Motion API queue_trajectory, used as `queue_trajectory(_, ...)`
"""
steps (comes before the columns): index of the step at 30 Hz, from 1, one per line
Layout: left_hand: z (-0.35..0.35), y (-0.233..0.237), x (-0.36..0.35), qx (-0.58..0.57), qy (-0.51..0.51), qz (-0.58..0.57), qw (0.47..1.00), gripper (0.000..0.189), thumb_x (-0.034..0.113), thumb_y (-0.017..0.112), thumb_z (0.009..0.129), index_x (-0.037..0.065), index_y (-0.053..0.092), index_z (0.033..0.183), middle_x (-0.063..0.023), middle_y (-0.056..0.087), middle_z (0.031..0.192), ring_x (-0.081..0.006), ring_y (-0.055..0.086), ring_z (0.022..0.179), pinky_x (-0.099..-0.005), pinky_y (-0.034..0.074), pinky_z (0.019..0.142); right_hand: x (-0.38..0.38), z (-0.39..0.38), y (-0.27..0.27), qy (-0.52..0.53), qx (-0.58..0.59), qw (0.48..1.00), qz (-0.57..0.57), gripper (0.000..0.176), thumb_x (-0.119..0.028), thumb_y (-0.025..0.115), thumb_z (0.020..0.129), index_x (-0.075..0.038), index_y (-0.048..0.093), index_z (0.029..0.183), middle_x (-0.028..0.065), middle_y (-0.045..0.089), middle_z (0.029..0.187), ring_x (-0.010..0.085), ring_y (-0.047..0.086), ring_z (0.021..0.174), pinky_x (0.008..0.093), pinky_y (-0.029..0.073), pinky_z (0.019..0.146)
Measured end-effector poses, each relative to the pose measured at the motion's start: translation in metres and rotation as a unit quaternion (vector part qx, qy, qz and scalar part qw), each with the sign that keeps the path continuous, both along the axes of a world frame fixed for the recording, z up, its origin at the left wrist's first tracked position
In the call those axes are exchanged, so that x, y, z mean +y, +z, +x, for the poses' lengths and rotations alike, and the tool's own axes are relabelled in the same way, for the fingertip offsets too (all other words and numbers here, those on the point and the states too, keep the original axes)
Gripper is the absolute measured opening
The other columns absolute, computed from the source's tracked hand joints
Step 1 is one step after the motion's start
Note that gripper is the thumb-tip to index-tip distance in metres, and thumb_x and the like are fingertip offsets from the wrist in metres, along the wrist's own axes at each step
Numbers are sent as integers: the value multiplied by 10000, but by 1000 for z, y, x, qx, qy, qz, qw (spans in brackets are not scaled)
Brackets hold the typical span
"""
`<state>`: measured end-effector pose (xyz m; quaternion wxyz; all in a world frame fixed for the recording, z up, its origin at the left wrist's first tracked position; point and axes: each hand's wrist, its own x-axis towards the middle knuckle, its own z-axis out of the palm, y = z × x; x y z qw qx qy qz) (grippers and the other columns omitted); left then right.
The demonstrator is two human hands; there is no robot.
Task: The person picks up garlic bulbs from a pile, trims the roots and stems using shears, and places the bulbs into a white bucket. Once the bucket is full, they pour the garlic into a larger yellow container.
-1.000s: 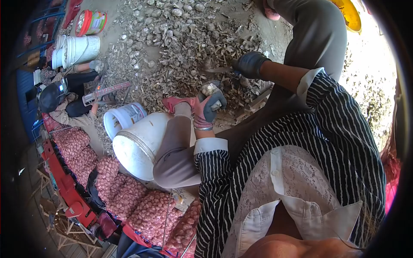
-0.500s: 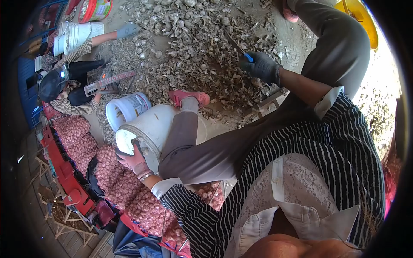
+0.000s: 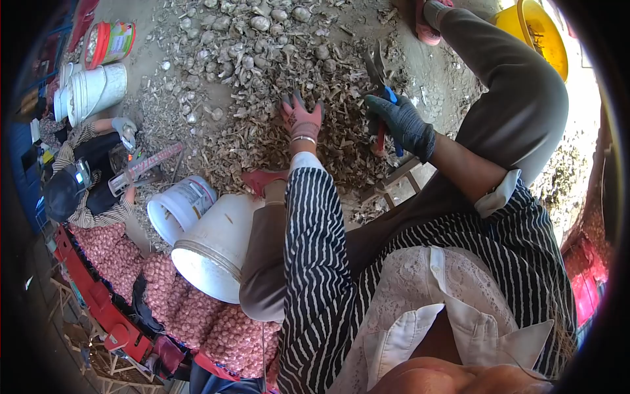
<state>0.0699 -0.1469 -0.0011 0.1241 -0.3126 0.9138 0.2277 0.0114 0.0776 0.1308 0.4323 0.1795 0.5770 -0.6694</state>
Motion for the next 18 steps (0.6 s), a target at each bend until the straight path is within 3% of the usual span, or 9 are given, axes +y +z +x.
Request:
queue_trajectory(1, -4, -15, 15, -104, 43, 54, 992, 846, 509, 640, 783, 183, 277, 1473, -151, 129, 1541, -369, 150, 1406, -501, 229, 1118, -2, -2, -2, -8, 4, 1000, 1, 278, -283, 645, 892, -29, 584, 988, 60, 607, 733, 142, 573, 559, 291, 502, 522)
queue_trajectory(3, 4, -18, 58, -188, 41, 11, 981, 844, 515, 626, 794, 207, 250, 1484, -149, 108, 1549, -375, 125, 1415, -507, 237, 1116, -1, 0, -3, -21, 5, 1000, 9, 298, -284, 647, 891, -23, 586, 1021, 64, 613, 757, 139, 591, 615, 295, 513, 556)
queue_trajectory(6, 34, -9, 80, -237, -3, 57, 970, 804, 533, 602, 804, 239, 270, 1475, -126, 129, 1550, -399, 132, 1408, -519, 243, 1117, -3, 0, -2, -19, -8, 1000, 7, 308, -293, 644, 894, -20, 578, 1021, 54, 601, 754, 132, 587, 626, 287, 511, 574)
queue_trajectory(8, 56, -3, 80, -339, -172, 143, 914, 751, 535, 596, 801, 255, 334, 1447, -104, 196, 1538, -379, 229, 1387, -508, 271, 1111, -4, 3, -5, -19, -3, 1000, -16, 308, -296, 643, 895, -21, 577, 1019, 48, 598, 750, 131, 585, 622, 284, 507, 573)
queue_trajectory(11, 75, 2, 61, -372, -124, 171, 904, 682, 536, 595, 796, 242, 436, 1390, -100, 334, 1484, -344, 380, 1318, -474, 349, 1074, -2, 6, -7, -21, 4, 999, -26, 310, -304, 640, 897, -23, 574, 1011, 43, 601, 757, 130, 585, 623, 283, 502, 567)
queue_trajectory(12, 67, 15, 50, -341, -137, 168, 915, 619, 503, 586, 814, 189, 501, 1340, -130, 431, 1416, -316, 481, 1239, -440, 420, 1021, -1, 5, -5, -31, -1, 999, -25, 308, -307, 639, 897, -27, 573, 1007, 41, 602, 758, 130, 584, 622, 282, 499, 564)
queue_trajectory(13, 58, 23, 45, -341, -136, 170, 915, 619, 503, 586, 814, 189, 501, 1340, -130, 431, 1416, -316, 481, 1239, -440, 420, 1021, -1, 5, -5, -42, -5, 999, -24, 306, -311, 639, 898, -31, 571, 1002, 40, 603, 759, 130, 583, 620, 281, 497, 561)
queue_trajectory(15, 31, 25, 36, -178, -56, 81, 979, 554, 437, 579, 846, 132, 530, 1305, -163, 498, 1341, -327, 518, 1192, -434, 461, 978, 1, 5, -13, -32, -3, 999, -15, 308, -314, 639, 897, -33, 572, 1004, 37, 599, 760, 130, 582, 621, 282, 499, 564)
queue_trajectory(18, -15, 15, 35, -89, -34, 79, 992, 556, 355, 581, 870, 117, 462, 1358, -184, 462, 1367, -323, 521, 1192, -438, 469, 970, 2, 5, -19, -26, -3, 1000, 0, 308, -316, 643, 895, -37, 575, 1006, 28, 588, 755, 126, 580, 625, 282, 502, 572)
